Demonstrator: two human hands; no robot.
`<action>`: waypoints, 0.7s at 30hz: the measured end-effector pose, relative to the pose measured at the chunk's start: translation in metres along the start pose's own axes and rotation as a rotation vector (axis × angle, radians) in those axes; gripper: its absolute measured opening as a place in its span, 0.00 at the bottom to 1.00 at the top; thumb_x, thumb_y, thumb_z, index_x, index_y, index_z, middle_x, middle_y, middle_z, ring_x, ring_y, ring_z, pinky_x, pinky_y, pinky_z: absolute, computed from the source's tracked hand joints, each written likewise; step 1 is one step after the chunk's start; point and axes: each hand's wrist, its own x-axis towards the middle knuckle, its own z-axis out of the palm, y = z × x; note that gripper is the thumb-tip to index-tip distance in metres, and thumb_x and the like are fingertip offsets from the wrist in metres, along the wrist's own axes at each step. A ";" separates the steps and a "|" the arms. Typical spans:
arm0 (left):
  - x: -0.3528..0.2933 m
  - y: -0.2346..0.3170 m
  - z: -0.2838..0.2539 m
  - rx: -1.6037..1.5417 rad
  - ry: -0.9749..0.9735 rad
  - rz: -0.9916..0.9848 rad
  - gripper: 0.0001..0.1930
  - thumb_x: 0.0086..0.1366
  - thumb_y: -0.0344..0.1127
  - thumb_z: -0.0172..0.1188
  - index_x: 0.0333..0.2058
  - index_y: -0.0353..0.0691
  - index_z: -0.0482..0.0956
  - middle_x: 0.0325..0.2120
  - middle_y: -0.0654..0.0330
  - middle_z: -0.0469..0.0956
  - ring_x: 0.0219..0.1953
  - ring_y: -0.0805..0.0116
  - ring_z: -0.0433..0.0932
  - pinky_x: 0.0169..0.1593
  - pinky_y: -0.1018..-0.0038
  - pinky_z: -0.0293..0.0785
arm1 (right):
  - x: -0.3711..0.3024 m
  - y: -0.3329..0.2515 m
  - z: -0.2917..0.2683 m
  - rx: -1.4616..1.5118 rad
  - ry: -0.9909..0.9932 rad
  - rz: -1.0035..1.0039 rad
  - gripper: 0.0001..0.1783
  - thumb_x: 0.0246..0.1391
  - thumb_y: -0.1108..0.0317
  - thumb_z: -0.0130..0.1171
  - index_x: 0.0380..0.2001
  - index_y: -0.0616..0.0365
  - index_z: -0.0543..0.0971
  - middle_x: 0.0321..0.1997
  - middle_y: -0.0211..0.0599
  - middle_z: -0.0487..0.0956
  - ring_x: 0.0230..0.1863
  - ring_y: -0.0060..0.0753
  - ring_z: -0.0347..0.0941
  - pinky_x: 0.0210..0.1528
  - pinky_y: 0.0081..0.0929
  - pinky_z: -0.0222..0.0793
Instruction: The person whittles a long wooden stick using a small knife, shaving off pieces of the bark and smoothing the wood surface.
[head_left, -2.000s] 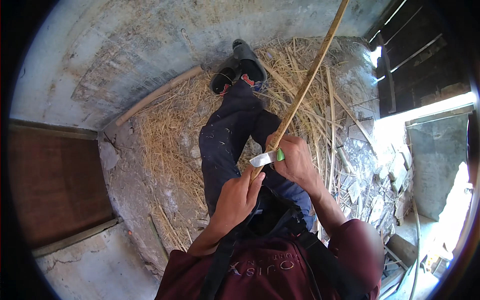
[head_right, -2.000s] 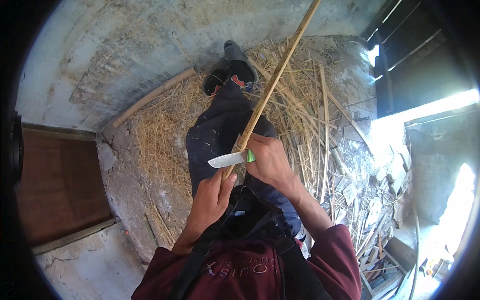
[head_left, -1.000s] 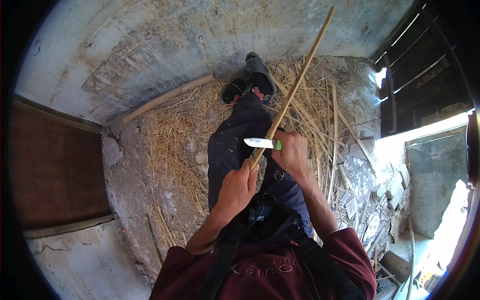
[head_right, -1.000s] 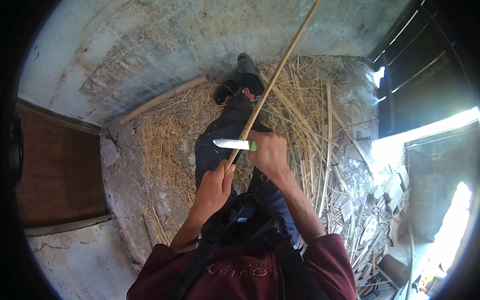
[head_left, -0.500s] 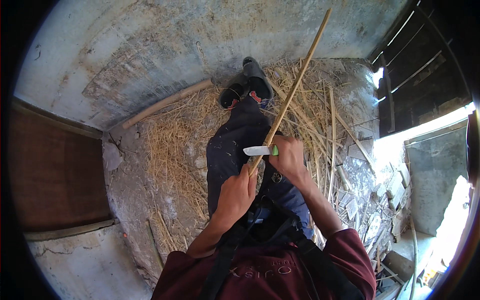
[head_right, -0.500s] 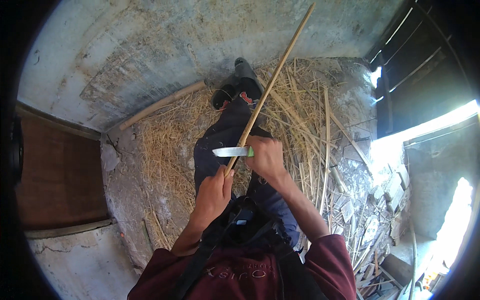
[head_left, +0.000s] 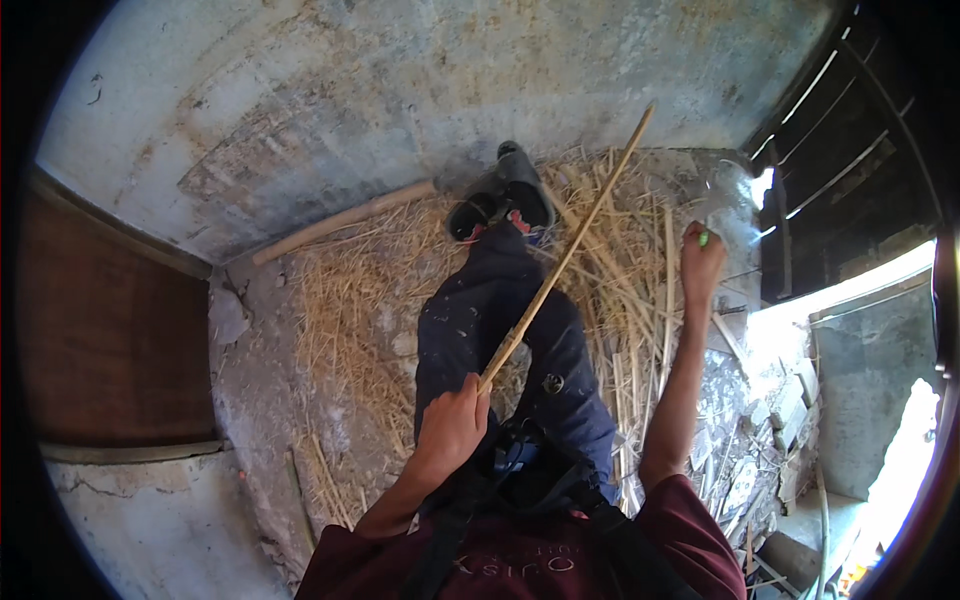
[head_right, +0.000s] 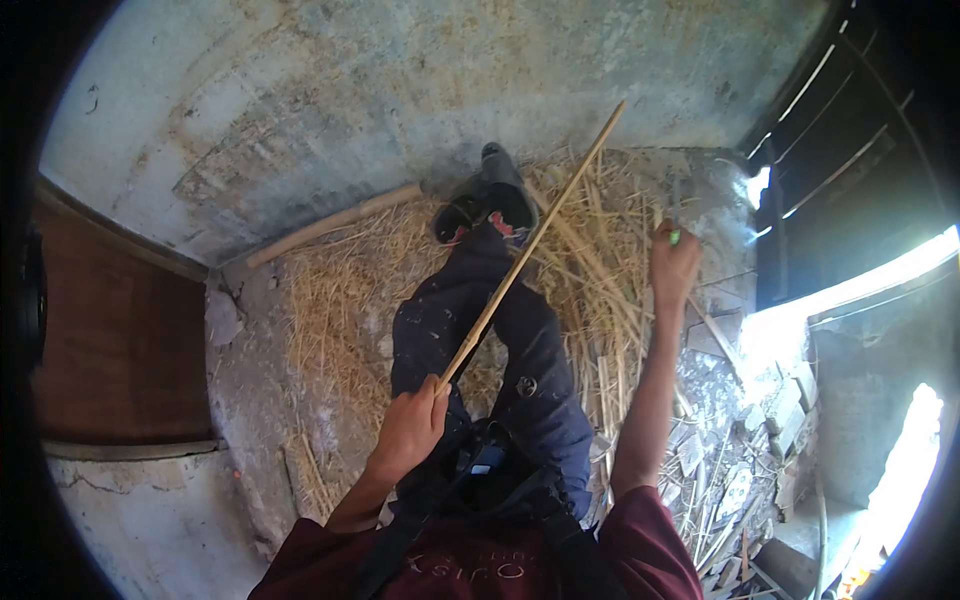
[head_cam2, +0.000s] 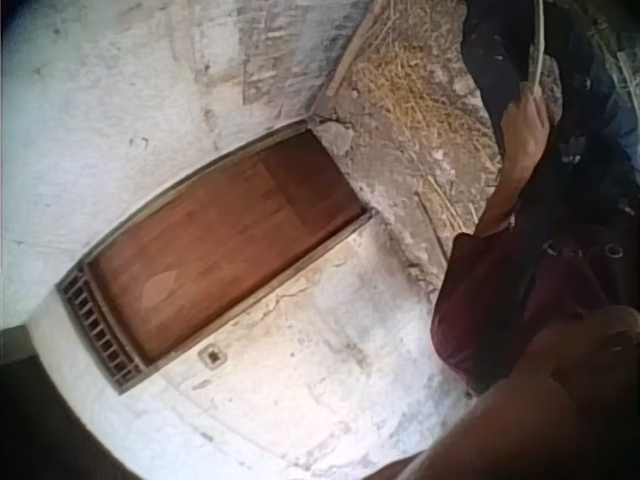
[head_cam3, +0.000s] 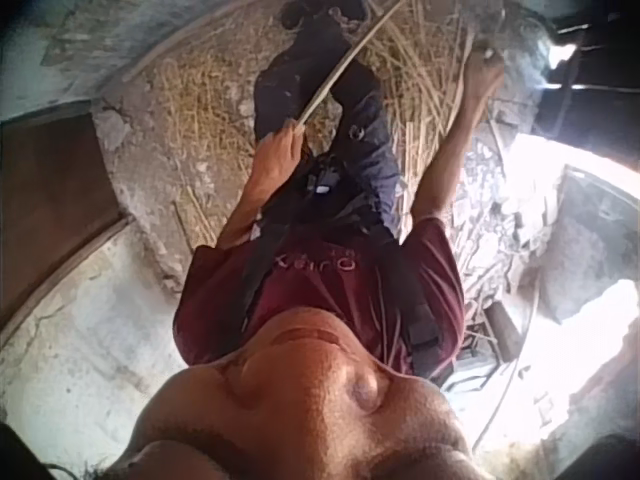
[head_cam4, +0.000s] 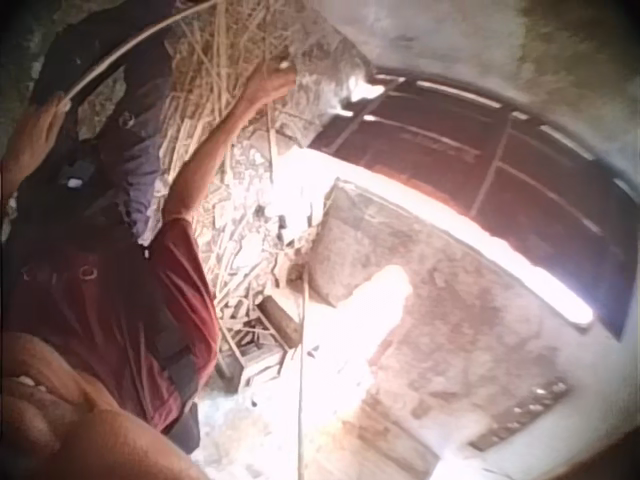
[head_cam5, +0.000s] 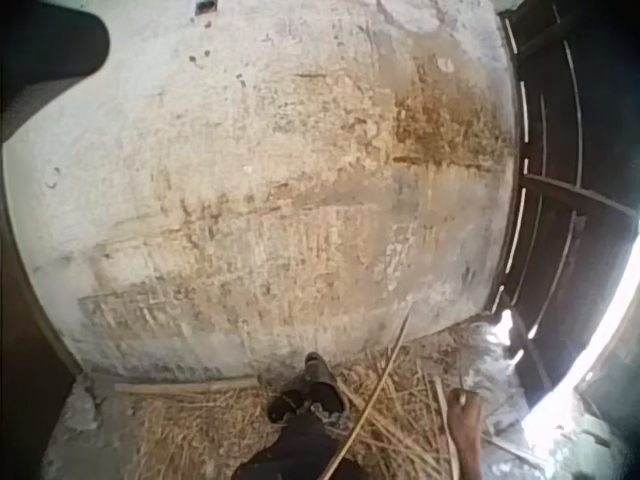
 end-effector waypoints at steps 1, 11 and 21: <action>0.002 -0.008 0.006 -0.040 -0.001 -0.014 0.14 0.80 0.42 0.51 0.44 0.34 0.73 0.18 0.40 0.78 0.25 0.33 0.81 0.31 0.41 0.77 | -0.004 0.001 -0.003 0.070 -0.023 -0.092 0.10 0.60 0.72 0.58 0.28 0.62 0.85 0.21 0.45 0.81 0.22 0.34 0.76 0.26 0.42 0.69; 0.020 0.009 -0.012 -0.435 0.049 -0.029 0.14 0.80 0.40 0.54 0.39 0.33 0.74 0.17 0.44 0.75 0.23 0.40 0.80 0.25 0.52 0.67 | -0.153 -0.057 0.006 0.107 -0.526 -0.445 0.07 0.45 0.77 0.60 0.29 0.54 0.82 0.24 0.46 0.81 0.28 0.57 0.80 0.30 0.49 0.73; 0.012 0.031 -0.008 -0.590 0.040 0.136 0.13 0.80 0.39 0.55 0.45 0.32 0.73 0.20 0.49 0.76 0.22 0.51 0.83 0.26 0.59 0.70 | -0.163 -0.095 0.021 0.147 -0.599 -0.493 0.13 0.37 0.75 0.61 0.31 0.56 0.85 0.29 0.43 0.83 0.31 0.56 0.82 0.32 0.47 0.76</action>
